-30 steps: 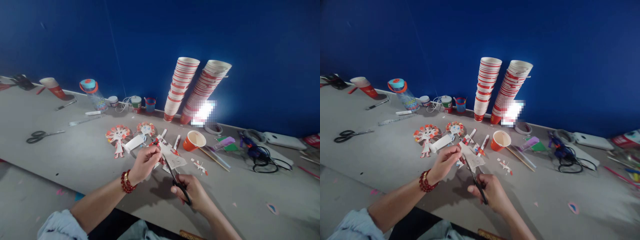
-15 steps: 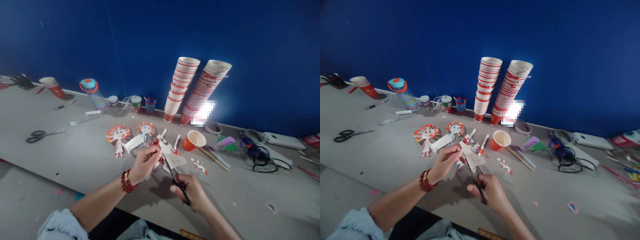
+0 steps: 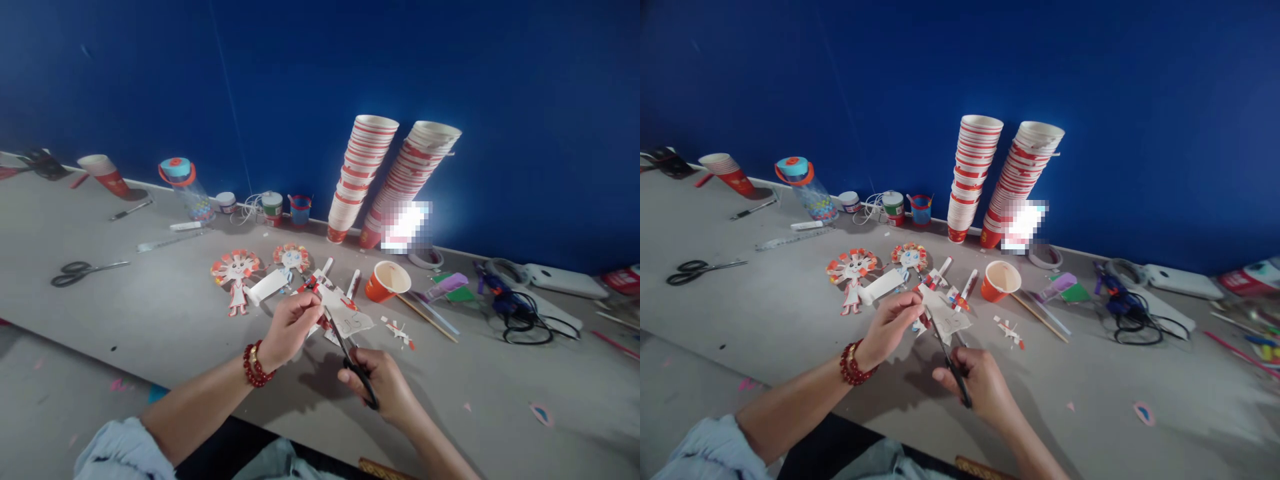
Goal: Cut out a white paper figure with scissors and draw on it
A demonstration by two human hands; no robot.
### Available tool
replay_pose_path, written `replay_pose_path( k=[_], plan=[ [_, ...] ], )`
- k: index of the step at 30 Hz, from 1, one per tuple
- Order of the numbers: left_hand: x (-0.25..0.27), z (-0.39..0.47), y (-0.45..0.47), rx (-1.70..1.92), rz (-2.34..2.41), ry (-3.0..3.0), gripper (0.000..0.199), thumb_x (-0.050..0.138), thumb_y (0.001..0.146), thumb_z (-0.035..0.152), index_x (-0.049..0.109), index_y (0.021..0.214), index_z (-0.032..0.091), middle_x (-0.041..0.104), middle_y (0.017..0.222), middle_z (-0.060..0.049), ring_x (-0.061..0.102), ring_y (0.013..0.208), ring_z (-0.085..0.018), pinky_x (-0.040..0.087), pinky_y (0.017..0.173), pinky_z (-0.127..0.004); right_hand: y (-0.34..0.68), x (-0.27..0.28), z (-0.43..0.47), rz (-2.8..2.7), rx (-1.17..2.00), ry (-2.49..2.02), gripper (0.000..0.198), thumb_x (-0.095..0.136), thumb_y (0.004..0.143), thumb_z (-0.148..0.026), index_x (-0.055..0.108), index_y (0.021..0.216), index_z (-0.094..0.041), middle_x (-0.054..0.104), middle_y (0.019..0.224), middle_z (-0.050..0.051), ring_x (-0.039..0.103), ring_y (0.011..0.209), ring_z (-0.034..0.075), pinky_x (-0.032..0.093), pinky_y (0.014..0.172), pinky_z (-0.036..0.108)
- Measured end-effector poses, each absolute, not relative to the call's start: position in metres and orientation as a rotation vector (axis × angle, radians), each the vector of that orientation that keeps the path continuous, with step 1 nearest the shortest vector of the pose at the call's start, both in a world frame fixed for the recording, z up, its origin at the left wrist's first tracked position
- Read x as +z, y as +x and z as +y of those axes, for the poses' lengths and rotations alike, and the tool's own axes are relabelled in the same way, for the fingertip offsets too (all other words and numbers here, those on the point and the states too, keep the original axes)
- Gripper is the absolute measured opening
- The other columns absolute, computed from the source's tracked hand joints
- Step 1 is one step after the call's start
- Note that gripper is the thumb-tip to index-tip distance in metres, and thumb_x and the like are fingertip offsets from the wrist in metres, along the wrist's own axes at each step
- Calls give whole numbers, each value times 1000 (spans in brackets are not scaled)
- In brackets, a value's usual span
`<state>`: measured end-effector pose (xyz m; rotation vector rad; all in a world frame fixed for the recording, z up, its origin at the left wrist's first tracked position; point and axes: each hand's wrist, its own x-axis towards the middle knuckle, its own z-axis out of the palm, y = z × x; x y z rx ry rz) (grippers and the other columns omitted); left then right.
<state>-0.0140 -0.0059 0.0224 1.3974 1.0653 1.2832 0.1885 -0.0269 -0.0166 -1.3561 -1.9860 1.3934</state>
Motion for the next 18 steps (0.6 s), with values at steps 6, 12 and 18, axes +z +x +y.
replay_pose_path(
  k=[6, 12, 18],
  plan=[
    [22, -7, -14, 1285, 1063, 1372, 26, 50, 87, 21, 52, 61, 16, 47, 57, 3, 37, 53, -9, 29, 51, -23, 188, -15, -26, -1990, 1391, -1356, 62, 60, 69, -75, 31, 56, -22, 30, 46, -7, 33, 41, 8, 21, 40, 21],
    [22, -7, -13, 1276, 1022, 1355, 27, 49, 87, 21, 54, 62, 16, 54, 60, 1, 49, 57, -11, 35, 55, -23, 189, -14, -26, -2026, 1360, -1388, 60, 61, 71, -72, 32, 57, -22, 30, 49, -7, 31, 44, 9, 20, 42, 21],
    [23, -7, -13, 1279, 1059, 1370, 28, 50, 87, 24, 52, 61, 17, 48, 57, 3, 39, 52, -9, 30, 51, -23, 187, -10, -26, -2085, 1216, -1389, 61, 58, 73, -73, 30, 55, -21, 24, 52, -7, 23, 51, 9, 18, 45, 22]
  ],
)
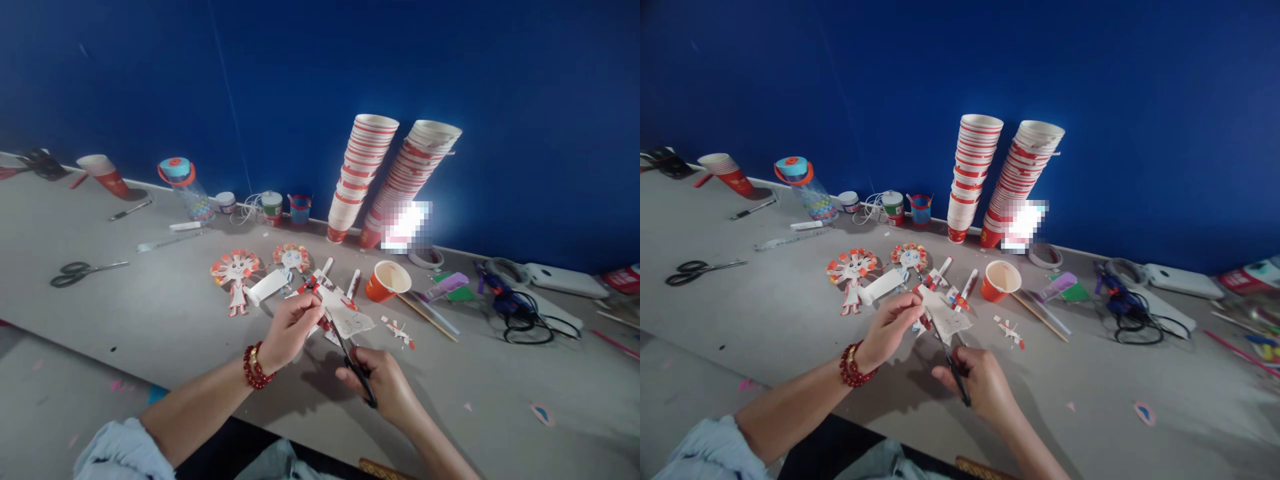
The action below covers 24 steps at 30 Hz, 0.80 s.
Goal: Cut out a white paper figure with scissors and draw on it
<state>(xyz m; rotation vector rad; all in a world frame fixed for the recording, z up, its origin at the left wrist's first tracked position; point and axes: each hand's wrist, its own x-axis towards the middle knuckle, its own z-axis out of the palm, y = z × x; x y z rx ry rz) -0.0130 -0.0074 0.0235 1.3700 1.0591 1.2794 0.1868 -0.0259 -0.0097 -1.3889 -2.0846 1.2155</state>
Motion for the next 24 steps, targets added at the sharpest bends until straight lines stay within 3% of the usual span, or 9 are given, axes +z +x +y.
replay_pose_path(
  k=[4, 8, 15, 24],
  plan=[
    [21, -8, -13, 1273, 1073, 1377, 29, 51, 88, 28, 51, 60, 17, 45, 56, 3, 36, 52, -10, 28, 50, -23, 186, -9, -26, -2051, 1217, -1422, 61, 59, 72, -72, 33, 54, -21, 27, 50, -6, 25, 50, 10, 20, 45, 22],
    [20, -8, -13, 1271, 1070, 1378, 28, 50, 89, 29, 54, 63, 17, 52, 59, 1, 40, 54, -11, 32, 53, -24, 186, -9, -25, -2001, 1307, -1437, 58, 63, 71, -70, 36, 55, -21, 35, 45, -6, 32, 46, 10, 25, 43, 21],
    [13, -4, -15, 1373, 1037, 1242, 25, 51, 89, 25, 56, 66, 17, 56, 64, 1, 53, 63, -12, 40, 64, -24, 188, -6, -26, -1848, 1713, -1287, 59, 65, 66, -73, 39, 58, -21, 46, 45, -5, 45, 42, 11, 28, 41, 20],
    [5, -2, -9, 1410, 818, 848, 15, 59, 84, 25, 57, 71, 18, 63, 66, 0, 59, 64, -14, 48, 67, -29, 192, -6, -28, -1794, 1858, -1154, 60, 51, 75, -76, 48, 64, -18, 56, 48, 0, 35, 36, 6, 23, 37, 19]
  ],
)
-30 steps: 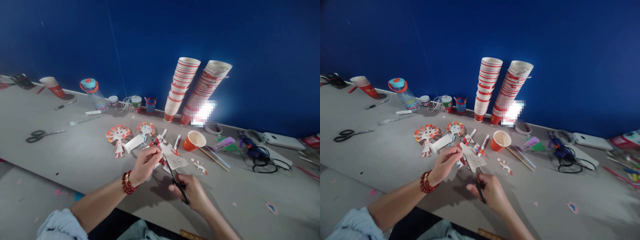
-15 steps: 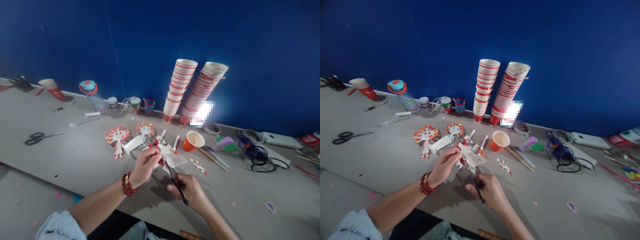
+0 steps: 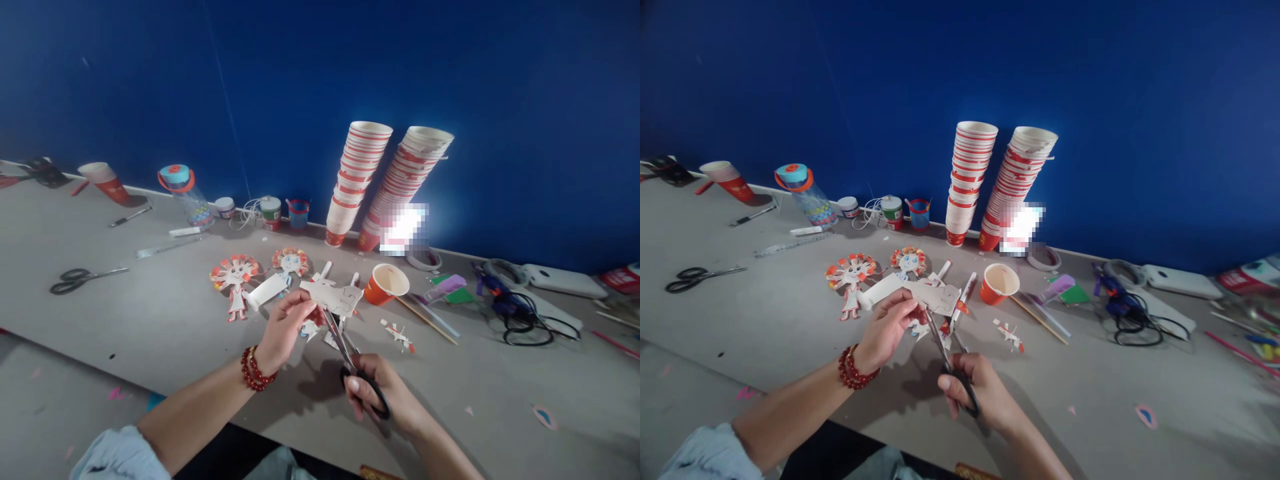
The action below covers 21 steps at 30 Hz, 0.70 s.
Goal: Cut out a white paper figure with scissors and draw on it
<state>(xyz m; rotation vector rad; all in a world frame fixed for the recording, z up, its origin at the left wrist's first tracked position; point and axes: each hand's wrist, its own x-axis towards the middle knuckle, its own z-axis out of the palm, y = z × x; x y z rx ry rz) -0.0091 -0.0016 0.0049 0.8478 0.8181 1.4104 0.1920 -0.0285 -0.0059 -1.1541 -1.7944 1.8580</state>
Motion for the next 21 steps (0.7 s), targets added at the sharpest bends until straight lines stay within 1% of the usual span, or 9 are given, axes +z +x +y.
replay_pose_path(
  k=[6, 10, 15, 21],
  plan=[
    [5, -2, -9, 1414, 828, 841, 16, 60, 82, 26, 55, 68, 18, 64, 66, 0, 61, 65, -15, 48, 67, -29, 189, -2, -27, -1804, 1748, -1162, 62, 53, 71, -79, 48, 62, -18, 55, 49, 1, 41, 42, 9, 27, 42, 21],
    [6, -1, -12, 1420, 863, 827, 16, 59, 81, 25, 54, 68, 18, 63, 65, 1, 61, 64, -14, 47, 67, -29, 191, 0, -24, -1796, 1724, -1152, 62, 57, 70, -78, 49, 65, -17, 55, 53, 0, 45, 46, 10, 30, 45, 21],
    [7, -2, -15, 1448, 861, 870, 17, 58, 82, 24, 53, 67, 18, 62, 64, 1, 61, 64, -15, 48, 67, -29, 198, 0, -21, -1830, 1677, -1158, 63, 57, 70, -78, 54, 73, -15, 57, 60, 1, 44, 48, 11, 33, 45, 22],
    [7, -4, -13, 1439, 894, 957, 18, 58, 83, 28, 54, 68, 18, 63, 67, 0, 61, 65, -15, 49, 68, -30, 196, -4, -23, -1848, 1661, -1187, 61, 58, 70, -76, 53, 70, -16, 57, 58, 1, 45, 51, 12, 32, 45, 21]
  ],
)
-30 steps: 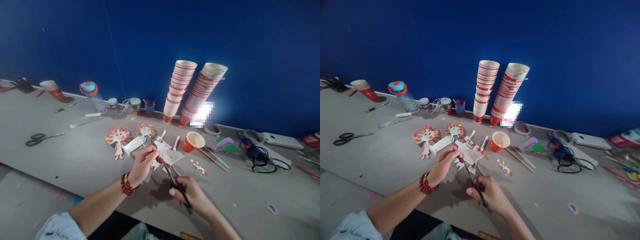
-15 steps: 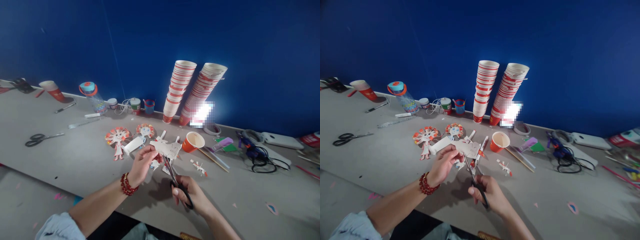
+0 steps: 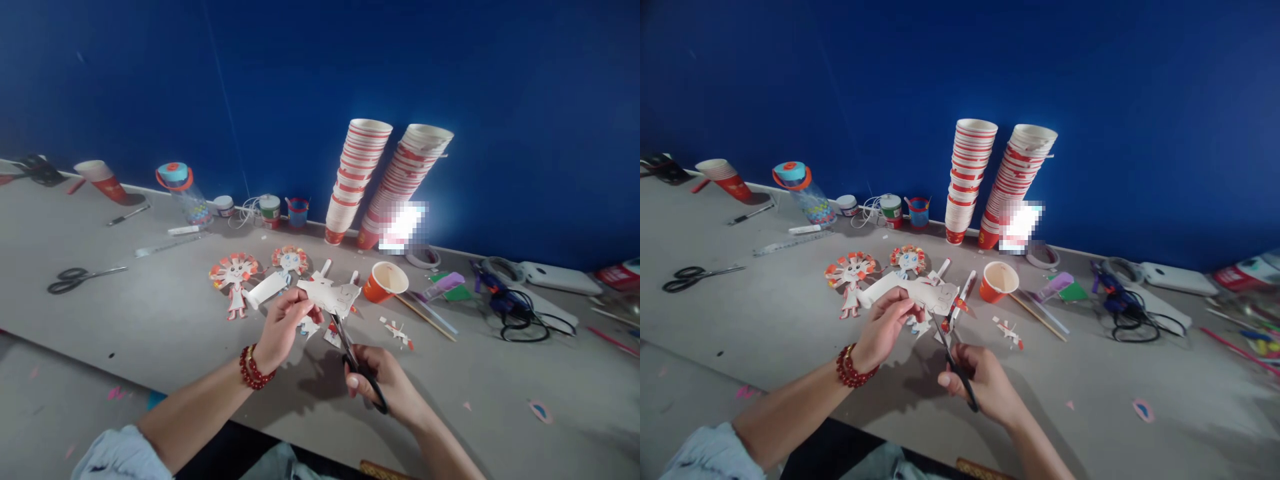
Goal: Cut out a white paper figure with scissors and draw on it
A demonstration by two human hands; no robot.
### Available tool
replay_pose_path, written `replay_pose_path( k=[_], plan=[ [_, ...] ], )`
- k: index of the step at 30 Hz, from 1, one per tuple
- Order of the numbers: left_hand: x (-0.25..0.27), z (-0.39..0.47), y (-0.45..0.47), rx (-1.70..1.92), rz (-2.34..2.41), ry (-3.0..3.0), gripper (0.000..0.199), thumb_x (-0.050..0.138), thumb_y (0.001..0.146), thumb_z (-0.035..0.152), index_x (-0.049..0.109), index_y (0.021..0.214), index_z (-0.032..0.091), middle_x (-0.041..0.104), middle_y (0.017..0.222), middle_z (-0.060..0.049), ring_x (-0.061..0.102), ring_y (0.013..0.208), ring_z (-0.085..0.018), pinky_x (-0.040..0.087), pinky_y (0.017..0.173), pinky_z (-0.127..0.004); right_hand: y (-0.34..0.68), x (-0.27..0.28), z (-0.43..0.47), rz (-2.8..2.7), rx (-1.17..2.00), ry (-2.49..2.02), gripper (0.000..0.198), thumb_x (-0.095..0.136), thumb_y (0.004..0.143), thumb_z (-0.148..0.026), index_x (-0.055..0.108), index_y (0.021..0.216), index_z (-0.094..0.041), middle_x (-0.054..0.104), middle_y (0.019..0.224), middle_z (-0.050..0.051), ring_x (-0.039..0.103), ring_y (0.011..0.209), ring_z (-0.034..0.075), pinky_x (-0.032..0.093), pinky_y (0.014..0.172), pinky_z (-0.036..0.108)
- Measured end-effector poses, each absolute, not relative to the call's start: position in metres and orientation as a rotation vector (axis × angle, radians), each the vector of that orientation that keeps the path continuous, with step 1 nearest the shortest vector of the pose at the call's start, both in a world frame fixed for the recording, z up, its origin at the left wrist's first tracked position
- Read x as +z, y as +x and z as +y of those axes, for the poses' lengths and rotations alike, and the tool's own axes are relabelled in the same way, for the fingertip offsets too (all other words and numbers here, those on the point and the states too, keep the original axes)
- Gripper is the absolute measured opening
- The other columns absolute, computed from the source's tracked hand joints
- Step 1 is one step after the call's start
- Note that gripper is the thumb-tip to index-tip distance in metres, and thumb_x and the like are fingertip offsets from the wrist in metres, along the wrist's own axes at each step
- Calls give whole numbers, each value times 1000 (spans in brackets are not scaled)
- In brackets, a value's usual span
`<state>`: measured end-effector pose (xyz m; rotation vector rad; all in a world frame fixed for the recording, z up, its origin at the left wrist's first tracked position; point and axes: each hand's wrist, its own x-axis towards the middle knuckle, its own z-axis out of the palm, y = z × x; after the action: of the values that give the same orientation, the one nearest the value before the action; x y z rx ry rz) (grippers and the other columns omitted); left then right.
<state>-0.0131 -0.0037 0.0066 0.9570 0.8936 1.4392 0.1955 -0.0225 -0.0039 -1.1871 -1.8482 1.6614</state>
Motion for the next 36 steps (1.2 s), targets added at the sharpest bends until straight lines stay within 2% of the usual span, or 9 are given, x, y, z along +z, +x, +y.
replay_pose_path(
  k=[10, 21, 36],
  plan=[
    [1, -5, -7, 1339, 870, 945, 18, 59, 83, 27, 57, 68, 17, 62, 67, -1, 61, 66, -15, 49, 67, -28, 189, -1, -25, -1713, 1725, -1192, 60, 62, 65, -77, 47, 65, -18, 54, 51, -1, 50, 47, 13, 34, 46, 22],
    [1, -7, -5, 1284, 804, 907, 17, 56, 85, 21, 55, 69, 17, 65, 67, 0, 61, 66, -14, 48, 67, -26, 189, -1, -24, -1683, 1727, -1223, 63, 60, 63, -80, 46, 62, -19, 53, 46, -1, 48, 43, 12, 31, 44, 21],
    [5, -9, -6, 1270, 835, 969, 19, 55, 87, 22, 56, 69, 17, 63, 67, -1, 57, 66, -14, 46, 69, -27, 188, 0, -23, -1643, 1733, -1251, 63, 63, 60, -80, 43, 58, -20, 47, 44, -4, 45, 39, 10, 29, 40, 21]
  ],
)
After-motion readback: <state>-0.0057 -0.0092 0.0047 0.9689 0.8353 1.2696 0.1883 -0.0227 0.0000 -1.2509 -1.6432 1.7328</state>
